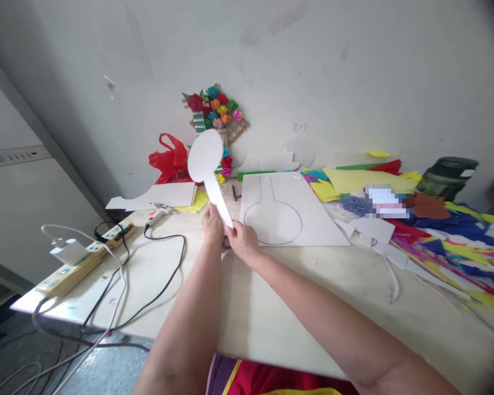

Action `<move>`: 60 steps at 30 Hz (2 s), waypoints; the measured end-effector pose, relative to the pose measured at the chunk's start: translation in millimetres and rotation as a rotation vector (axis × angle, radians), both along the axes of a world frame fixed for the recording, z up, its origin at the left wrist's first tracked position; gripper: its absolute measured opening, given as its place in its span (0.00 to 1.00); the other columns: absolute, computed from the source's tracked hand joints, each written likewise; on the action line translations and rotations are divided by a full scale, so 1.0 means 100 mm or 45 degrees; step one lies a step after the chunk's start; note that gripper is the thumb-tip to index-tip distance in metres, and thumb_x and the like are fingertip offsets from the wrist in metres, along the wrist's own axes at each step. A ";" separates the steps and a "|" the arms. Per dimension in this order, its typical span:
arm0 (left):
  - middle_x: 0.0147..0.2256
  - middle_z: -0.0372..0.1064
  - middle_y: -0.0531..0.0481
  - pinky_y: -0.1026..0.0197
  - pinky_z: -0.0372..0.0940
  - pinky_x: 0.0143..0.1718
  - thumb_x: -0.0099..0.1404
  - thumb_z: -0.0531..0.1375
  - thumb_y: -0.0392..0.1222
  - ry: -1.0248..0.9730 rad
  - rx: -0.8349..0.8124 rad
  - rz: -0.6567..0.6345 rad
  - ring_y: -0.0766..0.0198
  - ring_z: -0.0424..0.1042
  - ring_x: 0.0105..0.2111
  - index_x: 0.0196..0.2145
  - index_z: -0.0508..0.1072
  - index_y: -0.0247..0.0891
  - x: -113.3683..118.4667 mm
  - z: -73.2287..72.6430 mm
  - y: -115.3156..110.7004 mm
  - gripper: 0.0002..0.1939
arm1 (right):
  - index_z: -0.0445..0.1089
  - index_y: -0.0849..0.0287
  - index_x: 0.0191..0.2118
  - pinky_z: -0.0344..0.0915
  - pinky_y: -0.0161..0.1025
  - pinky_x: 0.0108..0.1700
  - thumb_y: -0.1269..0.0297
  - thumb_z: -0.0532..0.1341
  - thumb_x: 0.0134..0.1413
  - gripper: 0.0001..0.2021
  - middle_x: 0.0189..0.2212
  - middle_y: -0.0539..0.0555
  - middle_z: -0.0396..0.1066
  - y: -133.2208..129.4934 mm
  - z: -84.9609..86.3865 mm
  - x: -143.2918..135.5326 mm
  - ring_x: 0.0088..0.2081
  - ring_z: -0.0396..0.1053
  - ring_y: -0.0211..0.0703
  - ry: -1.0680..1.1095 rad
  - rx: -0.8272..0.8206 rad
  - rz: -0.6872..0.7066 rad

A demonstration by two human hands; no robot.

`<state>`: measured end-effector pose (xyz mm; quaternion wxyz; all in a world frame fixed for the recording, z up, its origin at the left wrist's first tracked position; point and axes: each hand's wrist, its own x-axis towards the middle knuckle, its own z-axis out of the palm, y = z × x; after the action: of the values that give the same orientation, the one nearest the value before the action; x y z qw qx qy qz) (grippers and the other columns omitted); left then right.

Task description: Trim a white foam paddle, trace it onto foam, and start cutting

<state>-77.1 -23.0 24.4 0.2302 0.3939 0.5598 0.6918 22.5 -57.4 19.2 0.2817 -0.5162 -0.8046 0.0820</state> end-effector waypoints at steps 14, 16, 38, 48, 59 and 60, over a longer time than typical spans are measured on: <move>0.21 0.65 0.46 0.65 0.60 0.21 0.57 0.48 0.59 -0.648 -0.069 -0.655 0.68 0.64 0.19 0.37 0.69 0.27 -0.33 -0.04 0.00 0.29 | 0.60 0.62 0.46 0.59 0.39 0.38 0.59 0.50 0.54 0.16 0.36 0.60 0.68 -0.13 -0.03 0.05 0.41 0.63 0.47 -0.372 0.192 0.242; 0.22 0.65 0.47 0.65 0.61 0.21 0.57 0.50 0.58 -0.666 -0.094 -0.648 0.68 0.64 0.19 0.37 0.68 0.28 -0.42 -0.08 0.02 0.27 | 0.64 0.62 0.41 0.59 0.40 0.39 0.57 0.52 0.51 0.15 0.38 0.60 0.66 -0.15 -0.04 0.03 0.44 0.61 0.47 -0.386 0.146 0.262; 0.23 0.69 0.40 0.55 0.62 0.29 0.47 0.60 0.37 -0.074 -0.582 0.133 0.47 0.69 0.38 0.21 0.66 0.37 -0.75 -0.18 0.05 0.04 | 0.72 0.63 0.33 0.59 0.40 0.37 0.57 0.55 0.44 0.16 0.33 0.62 0.72 -0.23 0.12 -0.05 0.38 0.68 0.49 -0.525 -0.059 0.156; 0.46 0.62 0.33 0.47 0.54 0.43 0.46 0.60 0.47 0.800 -0.728 0.698 0.42 0.55 0.49 0.45 0.64 0.35 -0.62 -0.05 -0.02 0.27 | 0.72 0.62 0.35 0.59 0.39 0.38 0.57 0.55 0.48 0.15 0.35 0.62 0.71 -0.17 0.00 -0.04 0.40 0.67 0.47 -0.456 0.031 0.196; 0.51 0.59 0.36 0.39 0.43 0.48 0.48 0.53 0.30 0.870 -0.869 0.594 0.44 0.52 0.52 0.48 0.64 0.37 -0.59 -0.14 0.00 0.26 | 0.73 0.63 0.33 0.61 0.39 0.35 0.63 0.54 0.45 0.14 0.33 0.63 0.73 -0.14 0.17 -0.13 0.37 0.70 0.48 -0.488 -0.213 0.083; 0.53 0.56 0.37 0.39 0.42 0.49 0.48 0.52 0.29 0.878 -0.880 0.601 0.44 0.49 0.54 0.48 0.64 0.37 -0.58 -0.14 0.01 0.27 | 0.73 0.63 0.33 0.62 0.39 0.35 0.64 0.55 0.43 0.13 0.34 0.63 0.73 -0.13 0.20 -0.13 0.37 0.70 0.47 -0.499 -0.245 0.072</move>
<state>-135.4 -22.2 10.5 -0.0125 0.3630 0.8710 0.3309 9.4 -70.8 39.2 0.0668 -0.5240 -0.8467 0.0644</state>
